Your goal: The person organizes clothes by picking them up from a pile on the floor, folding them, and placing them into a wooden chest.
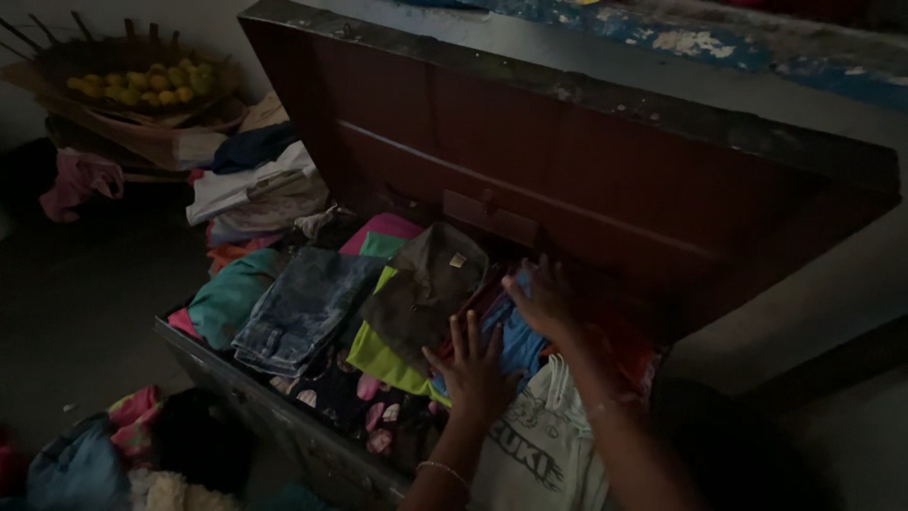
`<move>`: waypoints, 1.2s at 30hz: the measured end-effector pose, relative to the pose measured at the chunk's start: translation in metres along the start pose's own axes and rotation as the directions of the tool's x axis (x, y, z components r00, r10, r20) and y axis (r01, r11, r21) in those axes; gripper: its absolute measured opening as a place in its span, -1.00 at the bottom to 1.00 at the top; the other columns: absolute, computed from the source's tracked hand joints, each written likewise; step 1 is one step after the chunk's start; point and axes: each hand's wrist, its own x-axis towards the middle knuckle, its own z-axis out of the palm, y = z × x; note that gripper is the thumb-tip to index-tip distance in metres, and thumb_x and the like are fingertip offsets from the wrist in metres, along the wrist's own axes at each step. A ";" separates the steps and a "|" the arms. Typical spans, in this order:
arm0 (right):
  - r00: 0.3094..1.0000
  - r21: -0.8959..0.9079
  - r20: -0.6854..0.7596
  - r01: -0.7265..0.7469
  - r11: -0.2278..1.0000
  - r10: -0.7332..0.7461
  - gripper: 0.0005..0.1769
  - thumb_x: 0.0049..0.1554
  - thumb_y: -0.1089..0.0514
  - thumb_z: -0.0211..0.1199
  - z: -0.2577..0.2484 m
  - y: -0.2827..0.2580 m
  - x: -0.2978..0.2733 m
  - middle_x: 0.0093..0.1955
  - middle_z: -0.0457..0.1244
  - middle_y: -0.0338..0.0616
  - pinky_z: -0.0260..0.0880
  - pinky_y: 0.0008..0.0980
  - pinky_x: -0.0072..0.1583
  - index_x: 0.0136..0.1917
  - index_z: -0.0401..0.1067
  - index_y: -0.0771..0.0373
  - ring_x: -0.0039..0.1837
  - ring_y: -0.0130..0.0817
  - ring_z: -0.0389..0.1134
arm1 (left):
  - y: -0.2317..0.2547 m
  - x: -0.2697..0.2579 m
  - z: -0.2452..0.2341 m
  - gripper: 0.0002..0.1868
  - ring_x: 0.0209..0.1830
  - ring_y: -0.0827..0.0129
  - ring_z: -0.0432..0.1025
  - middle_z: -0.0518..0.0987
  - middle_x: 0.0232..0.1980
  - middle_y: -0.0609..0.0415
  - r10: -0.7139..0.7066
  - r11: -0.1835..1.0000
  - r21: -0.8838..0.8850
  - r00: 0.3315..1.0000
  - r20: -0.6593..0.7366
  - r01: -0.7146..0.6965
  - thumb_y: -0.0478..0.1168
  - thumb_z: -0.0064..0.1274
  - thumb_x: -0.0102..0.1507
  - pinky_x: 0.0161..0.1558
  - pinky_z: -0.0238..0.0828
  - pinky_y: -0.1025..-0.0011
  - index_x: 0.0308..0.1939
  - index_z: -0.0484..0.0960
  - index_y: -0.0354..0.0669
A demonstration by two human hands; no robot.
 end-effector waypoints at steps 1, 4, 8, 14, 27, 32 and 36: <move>0.991 0.018 0.117 -0.070 0.997 0.067 0.12 0.16 -0.67 -0.32 0.013 0.002 0.010 0.72 -0.28 0.10 -0.31 0.13 0.57 0.67 -0.11 0.15 0.68 0.15 -0.32 | -0.001 -0.001 0.002 -0.09 0.68 -0.09 -0.52 -0.34 0.70 -0.06 0.005 1.000 -0.008 1.000 -0.024 -0.005 0.45 -0.06 0.25 0.30 -0.39 -0.71 0.58 0.12 0.23; 0.933 -0.016 0.302 -0.202 0.979 0.197 0.33 0.00 -0.81 -0.22 0.052 0.003 0.006 0.74 -0.32 0.09 -0.24 0.05 0.59 0.69 -0.23 0.12 0.69 0.11 -0.28 | -0.003 -0.004 0.010 -0.06 0.66 -0.05 -0.49 -0.30 0.68 -0.02 0.018 1.000 -0.014 0.994 -0.111 -0.019 0.43 -0.01 0.22 0.28 -0.39 -0.73 0.58 0.13 0.20; 0.843 0.107 0.481 -0.328 0.939 0.240 0.37 -0.10 -0.84 -0.23 0.047 0.010 0.023 0.74 -0.21 0.01 -0.09 0.01 0.60 0.69 -0.12 0.05 0.71 0.06 -0.17 | -0.002 -0.002 0.012 -0.06 0.67 -0.03 -0.47 -0.28 0.70 -0.03 0.020 0.999 -0.043 0.995 -0.099 -0.025 0.39 0.03 0.22 0.29 -0.40 -0.70 0.58 0.12 0.17; 0.851 0.157 0.481 -0.319 0.934 0.210 0.47 -0.19 -0.91 -0.26 0.077 0.019 0.038 0.74 -0.24 0.00 -0.11 -0.01 0.60 0.70 -0.13 0.04 0.71 0.04 -0.18 | 0.004 -0.006 -0.008 -0.13 0.66 -0.17 -0.49 -0.27 0.69 -0.13 0.056 0.998 0.033 0.998 0.013 -0.057 0.30 -0.02 0.30 0.29 -0.46 -0.70 0.56 0.10 0.02; 0.934 0.047 0.267 -0.261 0.964 0.239 0.33 -0.03 -0.84 -0.37 0.092 0.031 0.029 0.69 -0.09 0.11 -0.11 0.01 0.61 0.66 0.00 0.13 0.66 0.14 -0.04 | 0.040 -0.095 0.067 -0.05 0.55 -0.18 -0.13 -0.02 0.59 -0.15 0.175 0.985 0.037 0.946 -0.271 -0.171 0.49 -0.28 0.23 0.14 -0.22 -0.71 0.52 0.10 0.00; 0.990 -0.036 0.113 -0.078 0.996 0.082 0.30 0.06 -0.78 -0.35 0.064 0.014 0.022 0.65 -0.17 0.31 -0.15 0.11 0.51 0.64 -0.04 0.29 0.60 0.31 -0.13 | 0.053 -0.095 -0.023 0.13 0.69 -0.11 -0.26 -0.26 0.73 -0.04 0.001 0.993 -0.102 0.885 0.466 0.053 0.65 -0.33 0.18 0.36 -0.33 -0.67 0.66 -0.09 0.15; 1.000 0.065 -0.010 -0.002 0.998 0.003 0.14 0.17 -0.71 -0.47 0.023 0.018 0.008 0.63 0.07 0.17 -0.10 0.07 0.67 0.48 0.29 0.21 0.68 0.23 -0.01 | 0.057 -0.102 -0.037 0.22 0.67 -0.16 -0.30 -0.31 0.72 -0.04 0.026 0.993 -0.115 0.918 0.395 0.022 0.72 -0.35 0.13 0.34 -0.42 -0.69 0.64 -0.13 0.09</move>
